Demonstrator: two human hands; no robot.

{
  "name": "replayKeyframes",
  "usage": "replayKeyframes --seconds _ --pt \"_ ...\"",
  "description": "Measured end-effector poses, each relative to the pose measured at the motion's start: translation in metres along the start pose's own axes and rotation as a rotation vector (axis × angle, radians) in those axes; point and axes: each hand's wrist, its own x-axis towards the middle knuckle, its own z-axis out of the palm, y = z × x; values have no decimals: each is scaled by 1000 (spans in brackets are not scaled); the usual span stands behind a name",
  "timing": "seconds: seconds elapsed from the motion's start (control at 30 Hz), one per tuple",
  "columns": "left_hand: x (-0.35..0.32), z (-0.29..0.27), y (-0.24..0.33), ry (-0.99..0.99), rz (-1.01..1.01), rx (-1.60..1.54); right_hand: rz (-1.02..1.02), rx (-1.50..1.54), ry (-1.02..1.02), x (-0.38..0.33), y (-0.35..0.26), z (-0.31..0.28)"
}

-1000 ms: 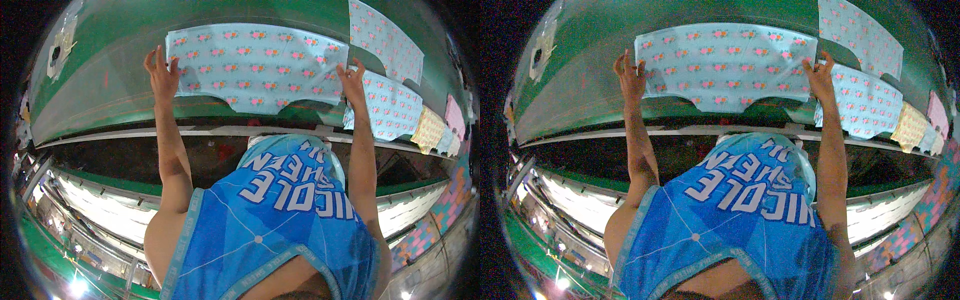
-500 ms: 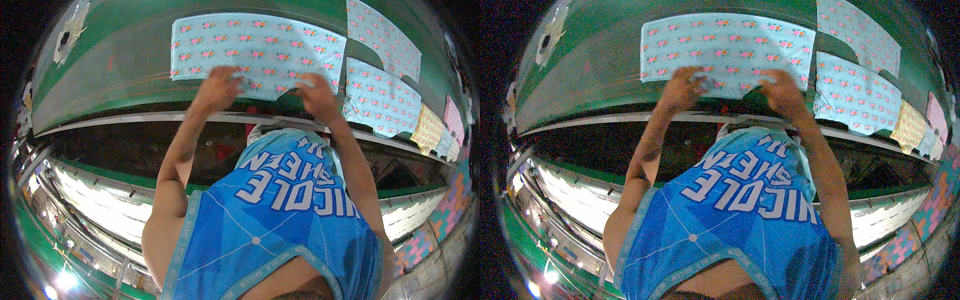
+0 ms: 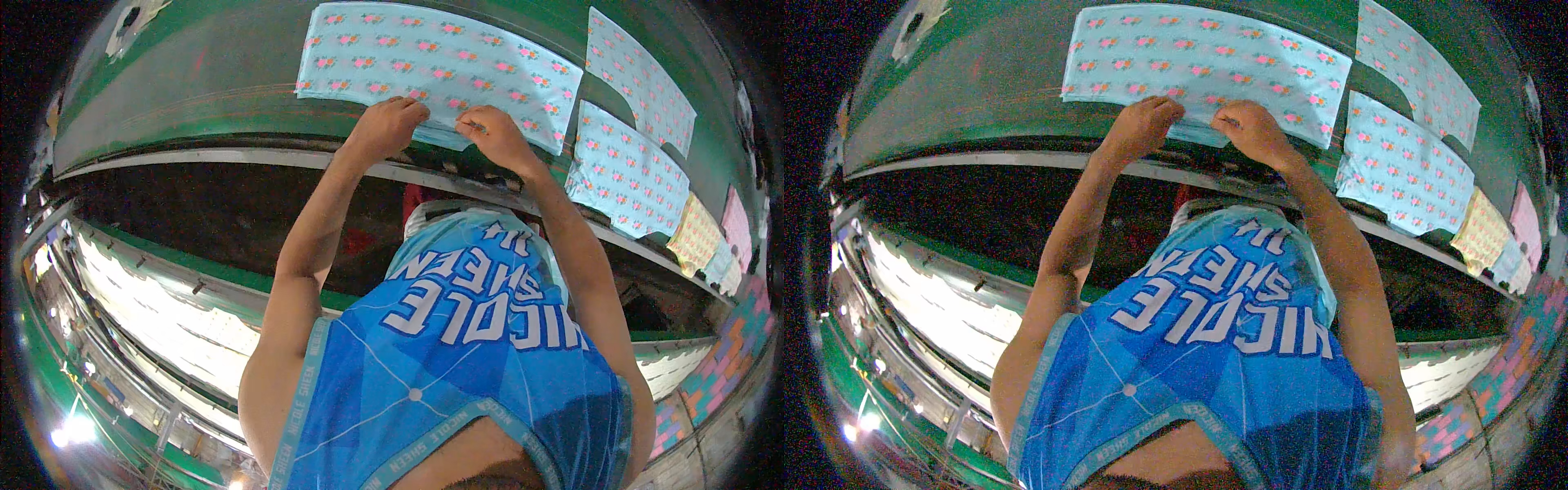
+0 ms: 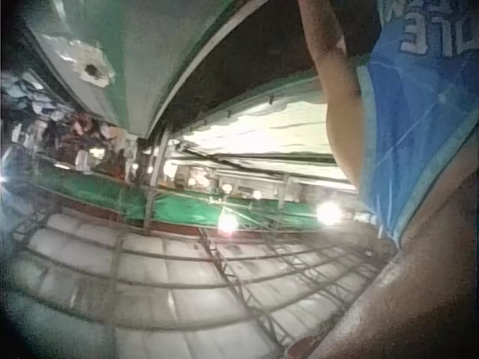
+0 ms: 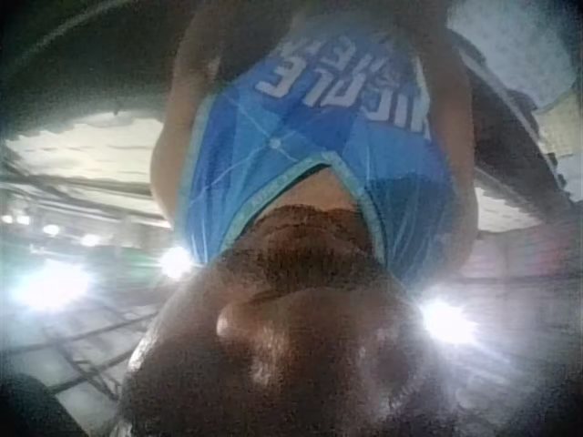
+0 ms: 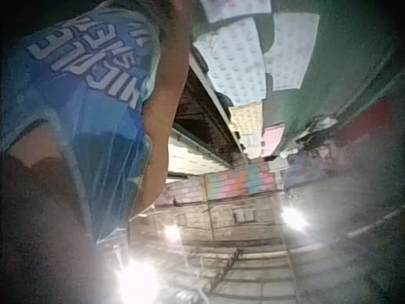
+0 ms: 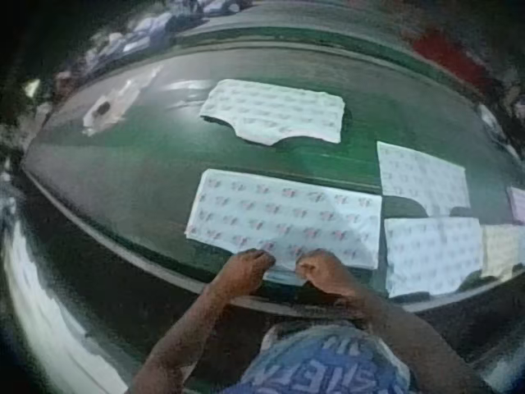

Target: The person repeatedly folds small patterned fabric pieces on a green work surface. They pick up each piece, smooth it, fold it in half, and place it back down, repeating the same motion across multiple items.

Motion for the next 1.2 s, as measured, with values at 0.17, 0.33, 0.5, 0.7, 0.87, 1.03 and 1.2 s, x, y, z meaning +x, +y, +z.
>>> replayKeyframes --seconds 0.17,0.33,0.5,0.7,0.87,1.03,1.2 --pt "12 -7 21 283 78 35 283 71 29 11 -1 -7" --pt "-8 10 25 55 122 148 193 15 41 26 8 -17" --pt "-28 21 45 -80 66 172 148 68 -56 31 3 -22" --pt "-35 20 56 99 123 143 187 71 -109 32 -1 -20" --pt "-23 25 62 -178 -90 87 219 95 -61 35 6 -20" --pt "-12 18 51 131 4 238 189 115 -12 35 8 -26" --pt "-12 29 35 -51 -2 204 231 106 -10 44 -3 -32"
